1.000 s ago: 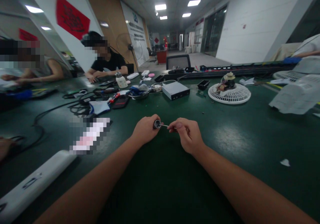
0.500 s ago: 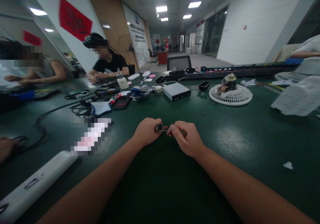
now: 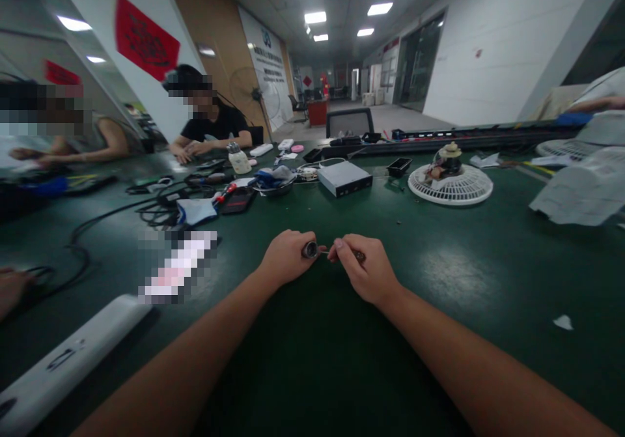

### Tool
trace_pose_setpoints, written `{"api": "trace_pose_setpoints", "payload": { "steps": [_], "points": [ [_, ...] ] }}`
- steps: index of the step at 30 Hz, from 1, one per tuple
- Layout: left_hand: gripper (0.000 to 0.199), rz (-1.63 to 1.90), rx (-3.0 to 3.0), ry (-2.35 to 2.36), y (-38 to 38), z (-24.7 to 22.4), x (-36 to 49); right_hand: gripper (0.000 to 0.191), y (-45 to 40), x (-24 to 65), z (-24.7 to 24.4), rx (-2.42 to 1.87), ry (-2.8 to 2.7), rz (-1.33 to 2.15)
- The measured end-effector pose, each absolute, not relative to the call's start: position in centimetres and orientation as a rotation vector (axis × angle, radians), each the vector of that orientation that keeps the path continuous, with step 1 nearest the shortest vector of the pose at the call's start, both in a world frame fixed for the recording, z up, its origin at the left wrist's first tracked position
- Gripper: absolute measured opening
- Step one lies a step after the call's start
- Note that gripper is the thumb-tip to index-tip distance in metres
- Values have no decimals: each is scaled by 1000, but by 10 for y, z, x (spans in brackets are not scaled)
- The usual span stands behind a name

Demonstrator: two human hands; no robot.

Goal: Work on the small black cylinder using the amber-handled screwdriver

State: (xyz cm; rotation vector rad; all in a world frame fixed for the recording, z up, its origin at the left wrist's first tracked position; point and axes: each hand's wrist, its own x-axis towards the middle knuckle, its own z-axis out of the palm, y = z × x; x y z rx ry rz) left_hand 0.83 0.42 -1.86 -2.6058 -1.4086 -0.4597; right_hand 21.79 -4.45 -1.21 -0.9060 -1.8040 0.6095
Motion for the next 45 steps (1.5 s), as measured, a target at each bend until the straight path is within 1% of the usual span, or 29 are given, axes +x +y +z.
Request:
{"api": "trace_pose_setpoints", "payload": {
  "steps": [5,10,12,15,21,27,31,35,39,45],
  "points": [
    [33,-445,-2623,-1406,3,-16,9,38,-47,218,-12,-827,-1834,683],
    [24,-413,-2623,-1432,2,-15,10,35,-46,216,-13,-860,-1764,666],
    [23,-398,-2625,-1433,2,-15,10,35,-45,217,-14,-905,-1745,645],
    [26,-395,-2622,-1426,2,-14,10,37,-44,218,-15,-941,-1757,623],
    [33,-408,-2630,-1411,2,-15,10,40,-45,219,-16,-870,-1830,674],
    [22,-415,-2615,-1424,3,-16,9,37,-44,217,-16,-900,-1737,651],
    [25,-423,-2618,-1426,3,-16,9,37,-44,217,-14,-954,-1755,604],
    [30,-417,-2616,-1429,2,-15,10,39,-45,219,-13,-919,-1815,601],
    [29,-411,-2623,-1433,1,-14,11,40,-46,218,-13,-858,-1842,648],
    [21,-400,-2618,-1441,1,-14,10,35,-45,217,-14,-865,-1791,626]
  ]
}}
